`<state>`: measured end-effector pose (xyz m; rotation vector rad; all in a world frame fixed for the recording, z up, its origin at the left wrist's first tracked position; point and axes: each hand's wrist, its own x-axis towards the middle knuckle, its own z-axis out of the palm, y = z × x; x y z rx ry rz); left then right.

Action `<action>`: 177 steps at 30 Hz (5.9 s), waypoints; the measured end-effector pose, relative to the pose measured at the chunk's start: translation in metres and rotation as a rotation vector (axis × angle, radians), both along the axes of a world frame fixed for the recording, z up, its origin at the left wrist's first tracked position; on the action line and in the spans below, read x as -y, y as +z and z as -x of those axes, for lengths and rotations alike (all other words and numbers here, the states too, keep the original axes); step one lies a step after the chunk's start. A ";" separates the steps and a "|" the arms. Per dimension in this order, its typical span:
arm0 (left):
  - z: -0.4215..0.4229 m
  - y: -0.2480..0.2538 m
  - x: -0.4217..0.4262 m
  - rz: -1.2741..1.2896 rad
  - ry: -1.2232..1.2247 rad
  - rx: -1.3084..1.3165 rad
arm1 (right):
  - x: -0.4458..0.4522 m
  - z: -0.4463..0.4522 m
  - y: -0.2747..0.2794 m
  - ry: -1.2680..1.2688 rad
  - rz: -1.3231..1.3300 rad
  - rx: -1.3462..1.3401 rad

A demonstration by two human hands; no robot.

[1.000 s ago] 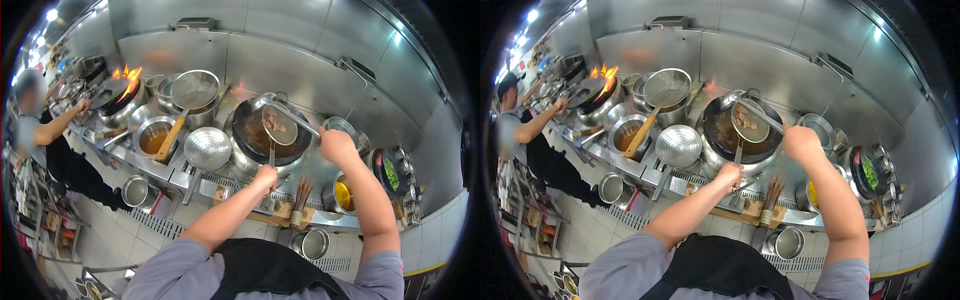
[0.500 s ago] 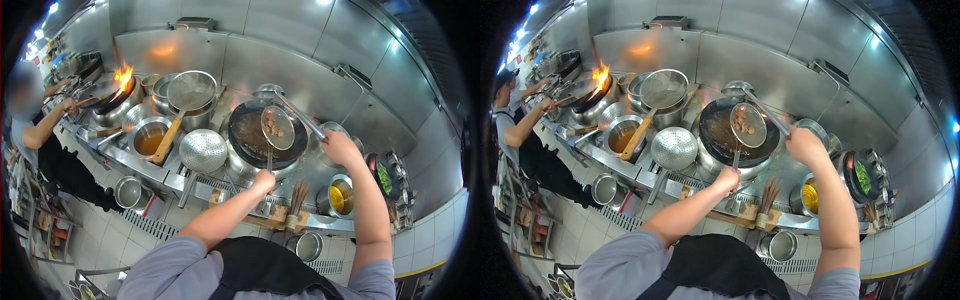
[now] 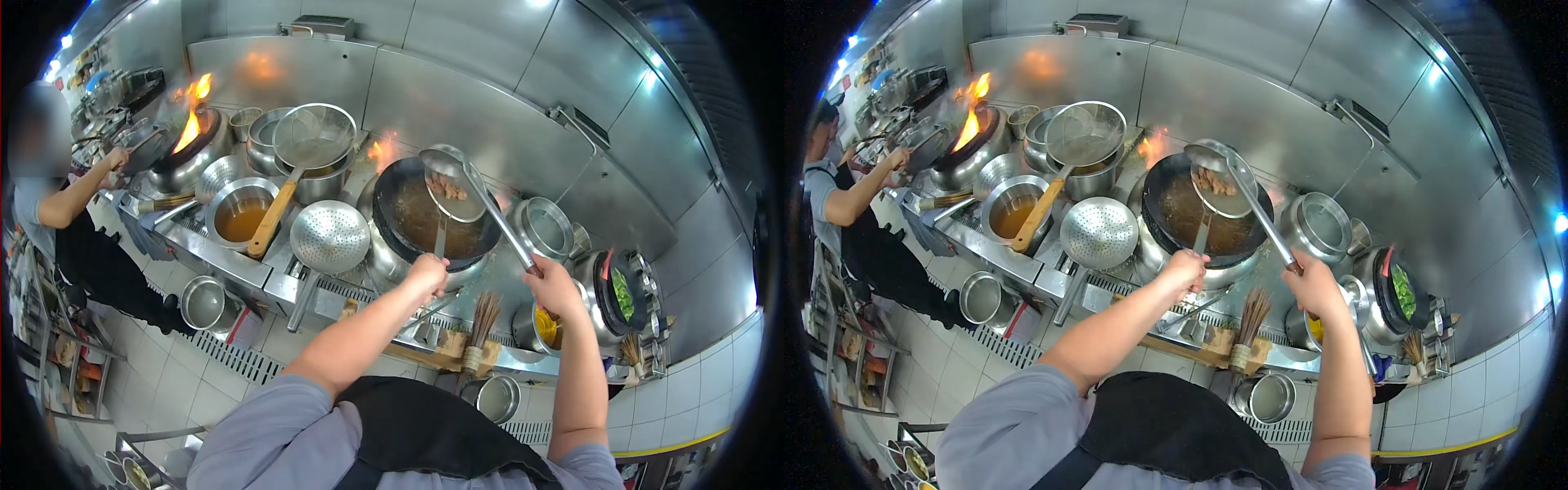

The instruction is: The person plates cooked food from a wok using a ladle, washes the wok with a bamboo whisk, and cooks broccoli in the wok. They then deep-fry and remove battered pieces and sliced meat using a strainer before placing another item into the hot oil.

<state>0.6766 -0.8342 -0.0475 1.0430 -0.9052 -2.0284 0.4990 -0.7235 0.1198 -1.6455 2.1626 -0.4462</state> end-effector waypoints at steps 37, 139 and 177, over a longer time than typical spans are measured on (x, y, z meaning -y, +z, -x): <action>-0.197 0.054 -0.086 -0.102 0.038 0.060 | 0.009 0.035 -0.126 -0.446 -0.001 1.804; -0.059 -0.072 -0.607 -0.714 1.481 0.157 | 0.006 -0.041 -0.552 0.282 -0.670 0.258; 0.253 -0.100 -0.832 -0.449 2.386 0.382 | -0.716 -0.166 -0.215 3.101 0.605 0.338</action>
